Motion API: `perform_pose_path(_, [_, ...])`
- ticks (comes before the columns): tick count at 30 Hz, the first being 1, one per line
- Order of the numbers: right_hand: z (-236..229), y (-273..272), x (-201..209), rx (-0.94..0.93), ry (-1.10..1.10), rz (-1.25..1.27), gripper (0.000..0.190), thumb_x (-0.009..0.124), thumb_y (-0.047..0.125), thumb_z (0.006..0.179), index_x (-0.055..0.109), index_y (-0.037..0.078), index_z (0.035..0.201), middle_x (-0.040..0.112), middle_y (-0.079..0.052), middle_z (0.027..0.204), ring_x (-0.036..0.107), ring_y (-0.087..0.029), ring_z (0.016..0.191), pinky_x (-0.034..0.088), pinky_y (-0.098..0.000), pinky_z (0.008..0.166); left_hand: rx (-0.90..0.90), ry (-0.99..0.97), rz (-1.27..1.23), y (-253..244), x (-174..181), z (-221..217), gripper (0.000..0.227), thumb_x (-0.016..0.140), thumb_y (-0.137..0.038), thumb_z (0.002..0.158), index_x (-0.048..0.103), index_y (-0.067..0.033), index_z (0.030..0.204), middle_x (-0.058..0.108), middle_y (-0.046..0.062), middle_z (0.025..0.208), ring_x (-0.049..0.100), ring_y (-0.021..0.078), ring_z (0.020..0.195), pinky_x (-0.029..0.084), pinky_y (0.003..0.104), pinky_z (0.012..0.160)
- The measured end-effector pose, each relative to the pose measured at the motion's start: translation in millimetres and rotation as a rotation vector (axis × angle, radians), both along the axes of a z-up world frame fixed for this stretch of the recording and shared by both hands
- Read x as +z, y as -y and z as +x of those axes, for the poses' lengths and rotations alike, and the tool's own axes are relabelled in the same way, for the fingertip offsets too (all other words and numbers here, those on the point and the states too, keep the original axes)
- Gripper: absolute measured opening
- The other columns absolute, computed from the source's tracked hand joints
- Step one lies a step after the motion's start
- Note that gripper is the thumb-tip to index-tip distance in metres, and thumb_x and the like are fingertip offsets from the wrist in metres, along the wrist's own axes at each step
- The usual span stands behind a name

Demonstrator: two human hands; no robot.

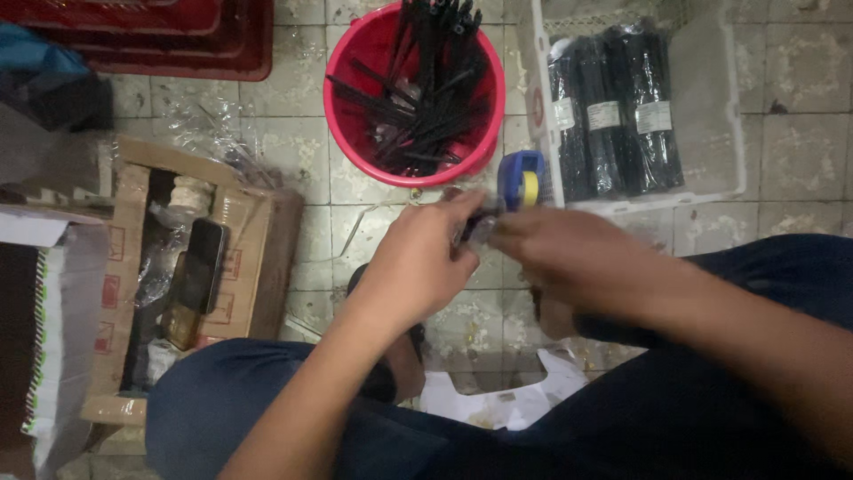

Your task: The person picks up several black rods from a red bucket and places them inside clear plastic bags, سپس seals the bags with blue tape.

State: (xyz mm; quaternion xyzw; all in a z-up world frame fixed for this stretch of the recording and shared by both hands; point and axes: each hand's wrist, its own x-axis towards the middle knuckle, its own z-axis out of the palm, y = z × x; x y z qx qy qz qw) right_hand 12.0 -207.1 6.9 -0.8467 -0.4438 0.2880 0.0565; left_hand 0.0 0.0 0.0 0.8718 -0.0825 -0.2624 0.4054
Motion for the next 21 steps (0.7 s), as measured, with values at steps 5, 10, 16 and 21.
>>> perform_pose_path(5, [9, 3, 18, -0.047, 0.137, 0.019, 0.030, 0.073, 0.000, 0.080, 0.072, 0.002, 0.109, 0.069, -0.016, 0.111, 0.070, -0.035, 0.091, 0.058, -0.0433, 0.064, 0.016, -0.020, 0.010, -1, 16, 1, 0.058, 0.059, -0.008, 0.079, 0.065, -0.0073, 0.137, 0.069, 0.019, 0.132, 0.062, 0.0473, 0.123, 0.053, 0.059, 0.098])
perform_pose_path(10, [-1, 8, -6, -0.141, 0.103, -0.013, 0.040, 0.068, 0.002, 0.083, 0.068, 0.005, 0.123, 0.067, -0.011, 0.110, 0.071, -0.029, 0.085, 0.059, -0.0377, 0.060, -0.013, -0.027, -0.015, 0, 12, 0, 0.060, 0.056, -0.006, 0.080, 0.063, -0.0076, 0.139, 0.068, 0.018, 0.135, 0.060, 0.0492, 0.124, 0.052, 0.060, 0.097])
perform_pose_path(16, [-1, 0, -33, -0.231, -0.022, 0.038, 0.029, 0.063, 0.001, 0.091, 0.071, 0.007, 0.118, 0.069, -0.010, 0.106, 0.074, -0.028, 0.085, 0.060, -0.0360, 0.063, -0.029, -0.005, -0.023, -1, 10, -1, 0.063, 0.059, -0.005, 0.078, 0.061, -0.0064, 0.142, 0.067, 0.019, 0.137, 0.058, 0.0497, 0.127, 0.051, 0.061, 0.099])
perform_pose_path(21, [-3, -14, -46, -0.328, -0.157, 0.096, 0.024, 0.056, -0.004, 0.095, 0.069, 0.001, 0.115, 0.068, -0.008, 0.108, 0.071, -0.034, 0.096, 0.059, -0.0453, 0.075, -0.043, -0.109, 0.015, 3, 18, -6, 0.058, 0.059, -0.006, 0.081, 0.062, 0.0001, 0.138, 0.068, 0.028, 0.129, 0.062, 0.0541, 0.118, 0.056, 0.060, 0.092])
